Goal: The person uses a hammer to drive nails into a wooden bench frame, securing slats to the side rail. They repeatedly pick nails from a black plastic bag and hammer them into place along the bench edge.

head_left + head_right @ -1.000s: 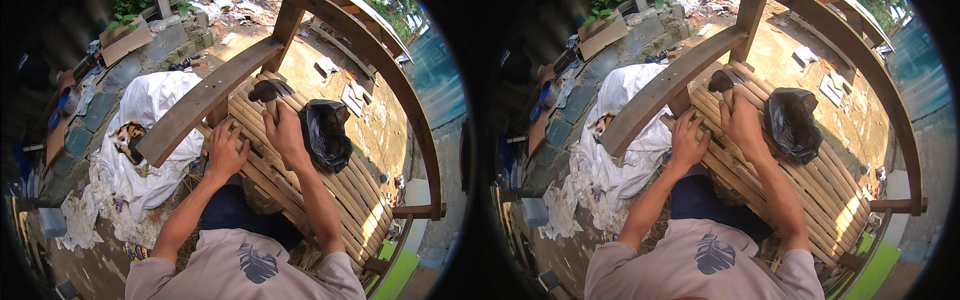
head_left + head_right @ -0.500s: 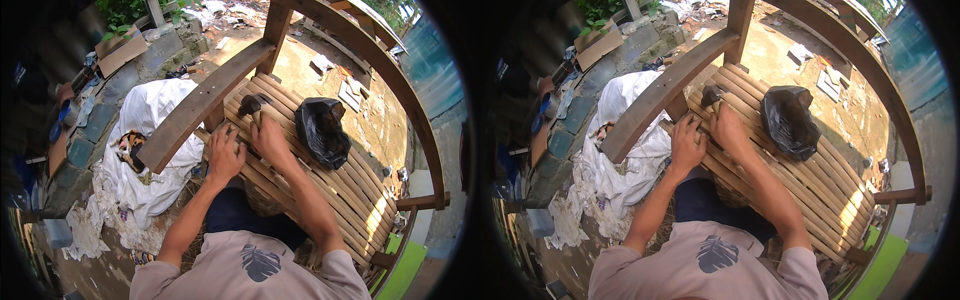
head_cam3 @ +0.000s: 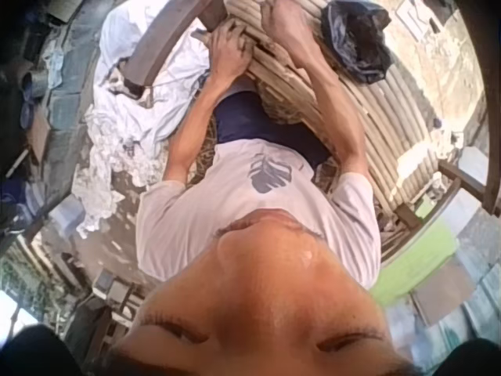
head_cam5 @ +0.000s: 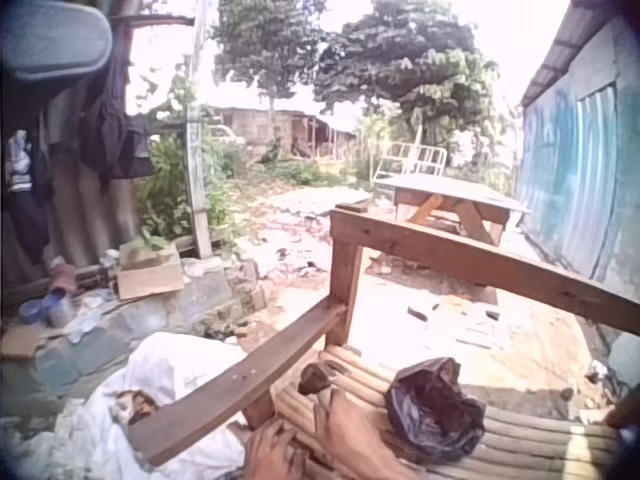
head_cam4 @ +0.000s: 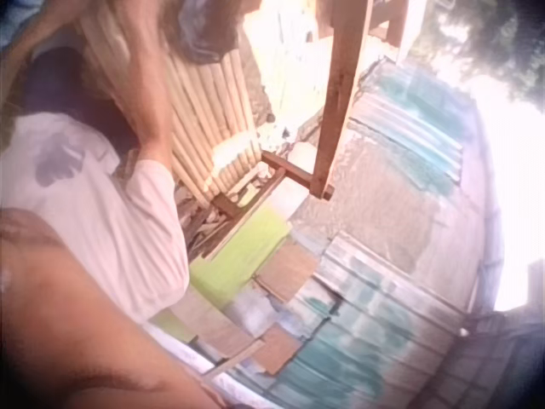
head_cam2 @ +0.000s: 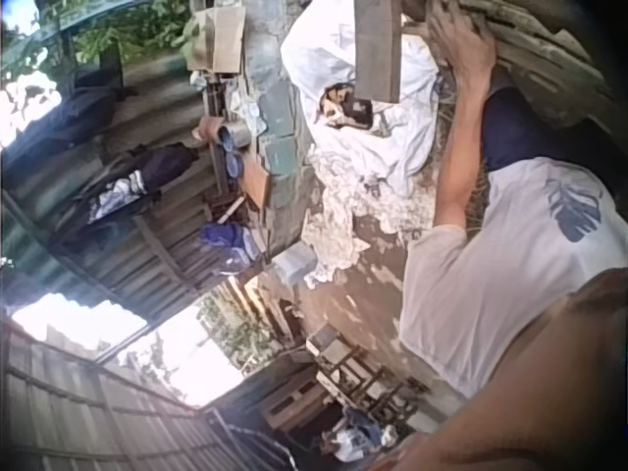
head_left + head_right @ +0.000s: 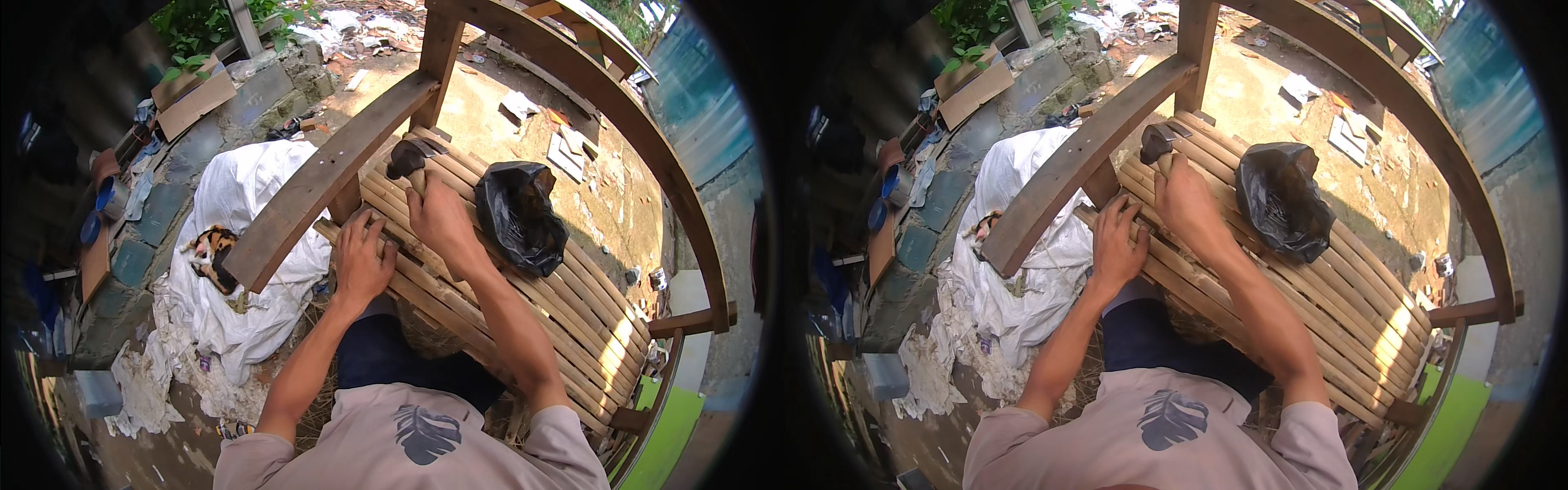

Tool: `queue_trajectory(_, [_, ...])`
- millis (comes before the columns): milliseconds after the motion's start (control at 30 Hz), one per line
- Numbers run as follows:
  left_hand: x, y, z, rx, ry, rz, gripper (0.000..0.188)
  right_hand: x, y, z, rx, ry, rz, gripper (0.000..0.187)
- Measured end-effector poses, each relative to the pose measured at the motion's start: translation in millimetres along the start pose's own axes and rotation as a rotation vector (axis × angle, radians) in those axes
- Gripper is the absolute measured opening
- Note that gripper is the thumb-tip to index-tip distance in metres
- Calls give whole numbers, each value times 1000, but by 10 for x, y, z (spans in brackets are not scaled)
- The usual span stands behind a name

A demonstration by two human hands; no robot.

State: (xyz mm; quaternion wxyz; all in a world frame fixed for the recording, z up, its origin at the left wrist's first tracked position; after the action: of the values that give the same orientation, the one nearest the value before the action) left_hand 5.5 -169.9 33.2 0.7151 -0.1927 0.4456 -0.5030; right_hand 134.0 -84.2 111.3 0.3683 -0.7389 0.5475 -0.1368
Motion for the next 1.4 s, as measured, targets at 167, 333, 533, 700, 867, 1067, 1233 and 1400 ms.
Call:
queue_trajectory(167, [-7,25,34,-30,14,-2,43,108,106,90,32,9,83,32])
queue_trajectory(333, [9,10,9,-28,-3,-25,43,-44,-58,171,63,46,-50,35])
queue_trajectory(533, [-3,60,12,-38,6,-28,43,6,279,296,113,-57,-194,32])
queue_trajectory(700, [46,46,-17,-45,7,-25,42,-32,-54,104,21,2,-35,31])
queue_trajectory(867, [8,69,10,-22,21,-22,42,-18,197,260,184,-50,-164,33])
queue_trajectory(1067, [8,61,-21,-43,11,-13,42,-29,-12,-43,-7,82,39,32])
queue_trajectory(1233, [3,52,-20,-34,29,-3,41,-116,339,293,225,-105,-197,31])
queue_trajectory(1400, [-38,80,-15,-63,31,-2,43,-34,305,194,142,-62,-128,31])
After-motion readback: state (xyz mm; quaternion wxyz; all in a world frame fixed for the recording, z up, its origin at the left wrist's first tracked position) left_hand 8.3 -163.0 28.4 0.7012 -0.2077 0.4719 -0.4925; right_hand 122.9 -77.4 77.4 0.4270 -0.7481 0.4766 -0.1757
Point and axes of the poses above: each hand's wrist, its own x-axis away from the middle knuckle, its own y-axis out of the palm, z = x × y, the point moved 6 cm from there along -x, towards the middle knuckle, and after that the axes turned 3 degrees about -z, right-handed, at the moved point
